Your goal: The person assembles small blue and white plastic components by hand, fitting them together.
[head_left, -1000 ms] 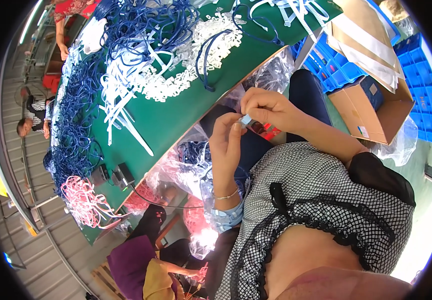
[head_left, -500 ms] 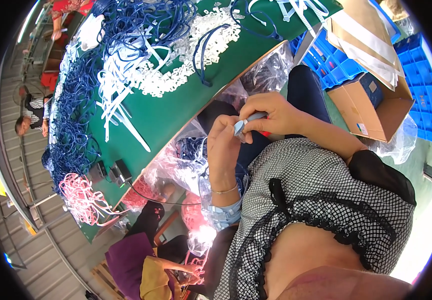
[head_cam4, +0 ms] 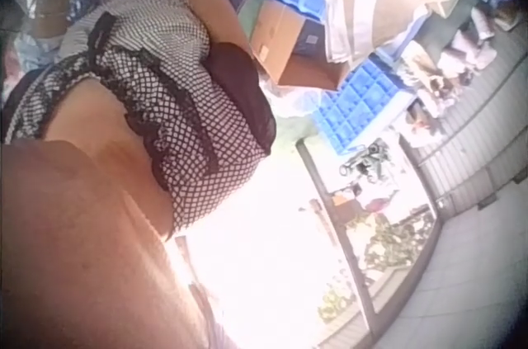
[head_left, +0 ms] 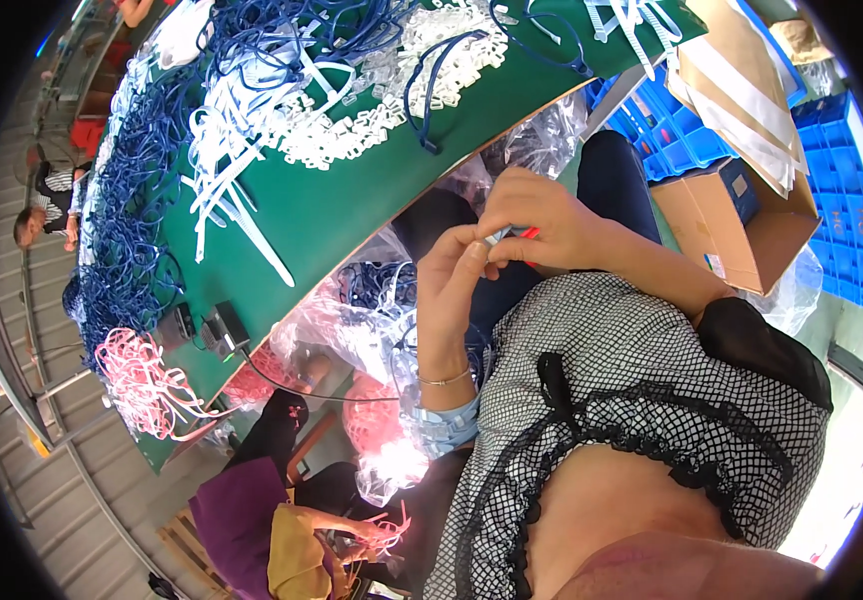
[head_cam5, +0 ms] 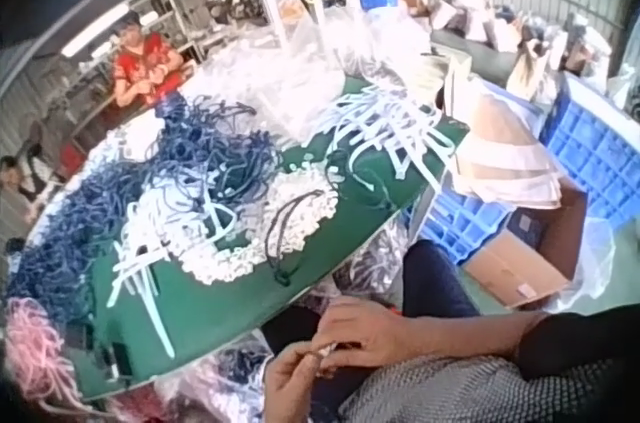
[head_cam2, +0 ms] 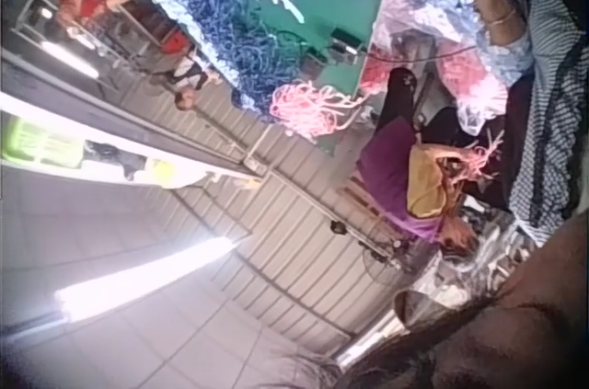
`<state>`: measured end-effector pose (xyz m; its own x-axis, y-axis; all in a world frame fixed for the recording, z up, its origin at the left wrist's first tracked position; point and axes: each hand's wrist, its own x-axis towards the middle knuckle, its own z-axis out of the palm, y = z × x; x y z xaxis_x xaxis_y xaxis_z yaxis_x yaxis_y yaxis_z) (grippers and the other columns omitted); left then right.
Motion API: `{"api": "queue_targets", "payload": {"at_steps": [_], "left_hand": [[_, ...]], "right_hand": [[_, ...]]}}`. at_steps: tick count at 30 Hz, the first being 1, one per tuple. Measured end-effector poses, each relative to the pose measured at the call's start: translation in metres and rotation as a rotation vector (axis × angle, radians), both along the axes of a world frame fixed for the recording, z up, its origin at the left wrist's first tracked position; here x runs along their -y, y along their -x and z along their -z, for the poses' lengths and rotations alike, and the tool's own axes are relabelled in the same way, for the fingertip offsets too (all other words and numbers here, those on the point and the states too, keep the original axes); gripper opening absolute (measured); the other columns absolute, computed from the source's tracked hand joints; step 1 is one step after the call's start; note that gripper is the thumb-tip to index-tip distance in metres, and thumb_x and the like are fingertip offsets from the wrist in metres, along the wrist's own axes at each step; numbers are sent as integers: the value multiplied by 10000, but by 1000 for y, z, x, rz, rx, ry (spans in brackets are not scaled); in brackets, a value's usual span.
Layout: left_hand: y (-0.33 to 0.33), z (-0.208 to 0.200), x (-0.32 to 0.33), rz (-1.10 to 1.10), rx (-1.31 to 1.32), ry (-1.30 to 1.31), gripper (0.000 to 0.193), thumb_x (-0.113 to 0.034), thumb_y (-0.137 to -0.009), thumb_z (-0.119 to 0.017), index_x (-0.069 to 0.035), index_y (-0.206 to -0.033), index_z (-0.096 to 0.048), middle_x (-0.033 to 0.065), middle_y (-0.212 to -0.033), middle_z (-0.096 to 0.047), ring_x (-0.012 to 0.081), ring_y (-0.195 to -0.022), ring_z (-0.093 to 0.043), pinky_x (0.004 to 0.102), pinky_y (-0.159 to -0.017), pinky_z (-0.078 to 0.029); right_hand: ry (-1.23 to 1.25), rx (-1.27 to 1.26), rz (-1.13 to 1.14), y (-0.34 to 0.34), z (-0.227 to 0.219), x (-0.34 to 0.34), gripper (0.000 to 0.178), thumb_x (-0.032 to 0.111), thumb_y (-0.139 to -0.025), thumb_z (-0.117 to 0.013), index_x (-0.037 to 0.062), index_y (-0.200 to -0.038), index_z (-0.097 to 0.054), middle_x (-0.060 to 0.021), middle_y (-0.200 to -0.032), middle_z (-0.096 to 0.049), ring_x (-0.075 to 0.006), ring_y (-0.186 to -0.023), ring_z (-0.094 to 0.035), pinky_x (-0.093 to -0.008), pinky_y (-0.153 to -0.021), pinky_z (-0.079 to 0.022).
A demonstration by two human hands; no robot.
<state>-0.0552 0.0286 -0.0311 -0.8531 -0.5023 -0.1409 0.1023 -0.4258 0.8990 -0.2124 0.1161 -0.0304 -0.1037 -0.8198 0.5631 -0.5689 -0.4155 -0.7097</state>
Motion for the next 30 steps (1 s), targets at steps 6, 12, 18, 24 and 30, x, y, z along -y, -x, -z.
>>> {"api": "queue_targets", "payload": {"at_steps": [6, 12, 18, 24, 30], "left_hand": [[-3, 1, 3, -101, 30, 132, 132, -107, -845, -587, 19, -884, -596, 34, -745, -591, 83, -683, -532, 199, -631, -419], [2, 6, 2, -192, 215, 499, 147, -86, -780, -669, 5, -878, -608, 29, -749, -601, 70, -667, -541, 205, -581, -424], [7, -5, -6, -333, 207, 1009, 208, -70, -704, -731, -6, -845, -593, 42, -747, -600, 60, -633, -525, 211, -557, -421], [1, -3, -7, -236, 64, 469, 166, 5, -721, -674, 12, -855, -576, 50, -775, -595, 73, -650, -518, 204, -549, -407], [7, -19, -14, -179, 48, 159, 151, -27, -778, -629, 29, -900, -559, 66, -777, -590, 95, -681, -531, 206, -593, -421]], "right_hand": [[-209, 327, 107, -6, 3, -4, 135, 124, -778, -643, 16, -832, -582, -41, -765, -516, -145, -685, -509, -261, -594, -418], [-303, 434, 60, -9, 6, -2, 104, 102, -803, -614, 5, -799, -577, -19, -738, -497, -88, -658, -474, -230, -564, -386], [-322, 612, 14, -10, 12, -3, 91, 90, -812, -605, 4, -794, -577, -9, -740, -511, -69, -661, -482, -214, -566, -389], [-353, 906, -50, -11, -1, -13, 95, 89, -836, -584, 8, -788, -569, 8, -727, -511, -49, -630, -472, -196, -554, -379], [-354, 1011, -119, -7, 3, -20, 101, 107, -852, -577, 14, -819, -558, 16, -757, -513, -35, -629, -461, -184, -543, -371]]}}
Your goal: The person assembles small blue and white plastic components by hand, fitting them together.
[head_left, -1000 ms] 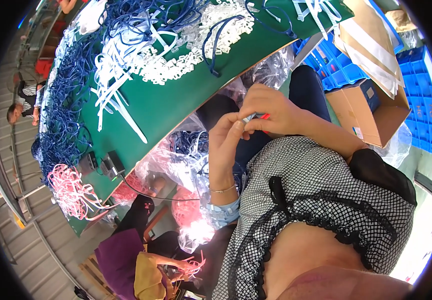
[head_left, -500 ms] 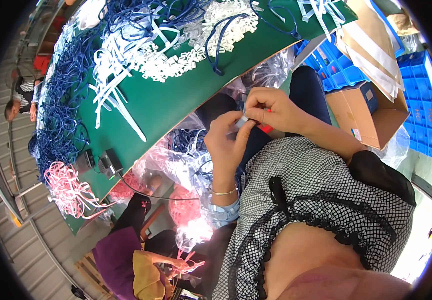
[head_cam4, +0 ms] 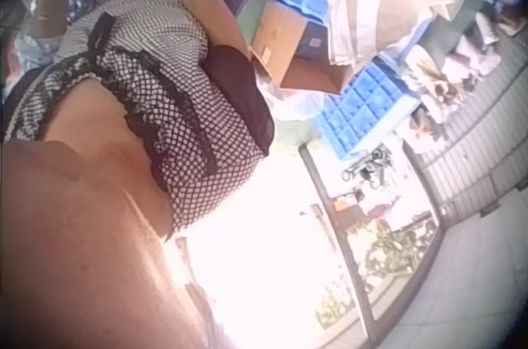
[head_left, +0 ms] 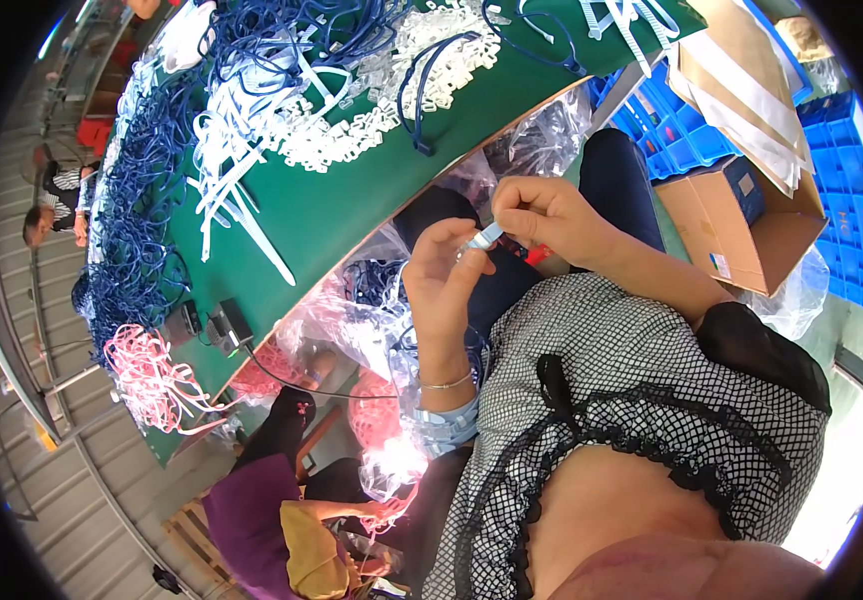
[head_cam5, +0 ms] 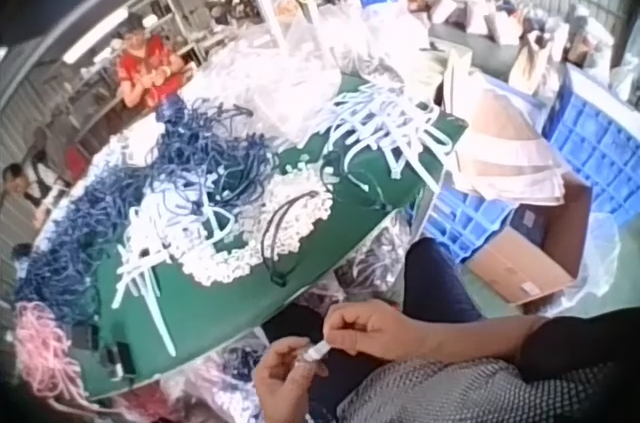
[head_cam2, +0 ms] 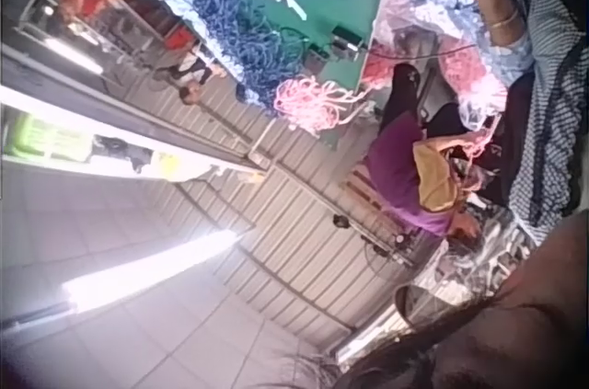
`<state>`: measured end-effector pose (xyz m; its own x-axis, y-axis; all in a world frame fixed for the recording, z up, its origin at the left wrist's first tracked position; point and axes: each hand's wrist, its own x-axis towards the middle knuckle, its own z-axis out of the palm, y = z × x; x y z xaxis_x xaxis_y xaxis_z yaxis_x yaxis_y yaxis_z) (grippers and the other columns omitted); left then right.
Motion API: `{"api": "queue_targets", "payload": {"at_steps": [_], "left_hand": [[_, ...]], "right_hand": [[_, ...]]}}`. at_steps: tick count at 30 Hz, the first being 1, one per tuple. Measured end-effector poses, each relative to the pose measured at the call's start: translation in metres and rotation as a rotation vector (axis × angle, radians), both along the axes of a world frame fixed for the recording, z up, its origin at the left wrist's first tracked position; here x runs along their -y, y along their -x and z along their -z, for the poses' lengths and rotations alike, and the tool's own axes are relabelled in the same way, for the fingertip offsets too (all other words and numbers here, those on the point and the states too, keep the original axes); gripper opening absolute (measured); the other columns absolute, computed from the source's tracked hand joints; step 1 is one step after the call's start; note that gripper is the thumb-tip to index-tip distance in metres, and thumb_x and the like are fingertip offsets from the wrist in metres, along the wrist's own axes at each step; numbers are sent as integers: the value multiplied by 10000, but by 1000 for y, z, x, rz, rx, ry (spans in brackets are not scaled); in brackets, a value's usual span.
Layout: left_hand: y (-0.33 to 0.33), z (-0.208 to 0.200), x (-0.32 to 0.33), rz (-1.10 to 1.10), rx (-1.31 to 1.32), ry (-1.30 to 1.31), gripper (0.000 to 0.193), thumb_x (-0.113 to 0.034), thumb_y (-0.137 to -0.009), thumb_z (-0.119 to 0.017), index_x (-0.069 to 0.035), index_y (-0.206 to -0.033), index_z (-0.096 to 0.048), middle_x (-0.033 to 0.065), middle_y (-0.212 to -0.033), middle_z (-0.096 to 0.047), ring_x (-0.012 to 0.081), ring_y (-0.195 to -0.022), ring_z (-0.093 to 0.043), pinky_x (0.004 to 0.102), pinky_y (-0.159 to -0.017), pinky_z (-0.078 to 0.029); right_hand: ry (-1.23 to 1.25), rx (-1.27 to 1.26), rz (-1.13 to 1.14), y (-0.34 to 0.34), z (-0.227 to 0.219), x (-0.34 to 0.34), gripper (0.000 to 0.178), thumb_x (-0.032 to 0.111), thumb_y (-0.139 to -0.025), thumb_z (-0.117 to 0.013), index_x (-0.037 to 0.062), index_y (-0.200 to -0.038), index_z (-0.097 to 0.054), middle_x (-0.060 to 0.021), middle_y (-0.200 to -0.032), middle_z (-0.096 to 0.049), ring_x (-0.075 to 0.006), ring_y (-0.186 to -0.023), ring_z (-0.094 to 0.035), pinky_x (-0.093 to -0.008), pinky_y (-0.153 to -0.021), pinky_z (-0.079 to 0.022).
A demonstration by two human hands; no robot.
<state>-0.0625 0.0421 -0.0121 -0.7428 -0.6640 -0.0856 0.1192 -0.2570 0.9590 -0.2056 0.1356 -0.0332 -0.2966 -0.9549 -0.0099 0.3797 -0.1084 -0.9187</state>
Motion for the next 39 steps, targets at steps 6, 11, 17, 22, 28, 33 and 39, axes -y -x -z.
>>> {"api": "queue_targets", "payload": {"at_steps": [6, 11, 17, 22, 28, 33, 39], "left_hand": [[-14, 11, 6, 108, 69, -141, 177, -158, -864, -534, 13, -899, -565, 51, -749, -579, 80, -635, -501, 199, -572, -390], [-12, 6, 3, 104, 78, -72, 158, -147, -855, -551, 4, -898, -567, 37, -735, -573, 61, -623, -472, 180, -556, -360], [-10, 14, -2, 57, -78, -255, 163, -153, -859, -555, 0, -914, -557, 47, -741, -569, 77, -599, -466, 192, -554, -358], [-7, 32, 2, -26, -396, -536, 109, -139, -844, -561, -37, -868, -532, 32, -694, -519, 109, -542, -420, 240, -567, -368], [-27, 11, 31, -379, -699, -477, 167, -130, -732, -585, -88, -790, -434, 58, -747, -470, 179, -704, -419, 335, -697, -367], [-64, 33, 52, -347, -740, -471, 145, -121, -735, -580, -97, -797, -450, 32, -711, -411, 157, -666, -394, 315, -656, -347], [-52, 82, 37, -274, -115, -554, 342, -339, -853, -569, -35, -1009, -557, 12, -770, -534, 90, -658, -461, 240, -588, -372]], "right_hand": [[170, -461, 189, 3, 1, 3, 169, 149, -797, -642, 38, -903, -571, -15, -774, -544, -129, -697, -521, -262, -638, -415], [260, -831, 115, 4, -2, 3, 232, 132, -703, -710, 44, -899, -621, -71, -841, -584, -214, -787, -569, -336, -722, -433], [220, -719, 128, 3, -4, 1, 187, 105, -721, -687, 34, -880, -619, -78, -830, -593, -205, -761, -577, -300, -676, -444], [189, -599, 98, -2, 7, 10, 227, 113, -720, -683, 43, -920, -605, -75, -836, -589, -213, -749, -577, -296, -665, -448], [2, -1011, -38, 14, 56, 11, 220, 186, -701, -667, 39, -850, -598, -88, -778, -602, -224, -707, -588, -334, -627, -456], [-80, -926, -109, 2, 36, 20, 222, 237, -675, -694, 53, -765, -610, -73, -709, -560, -241, -681, -563, -328, -607, -435], [618, -1250, -280, -53, -11, 60, 287, 298, -686, -690, 56, -654, -539, -56, -657, -477, -234, -641, -481, -363, -582, -374]]}}
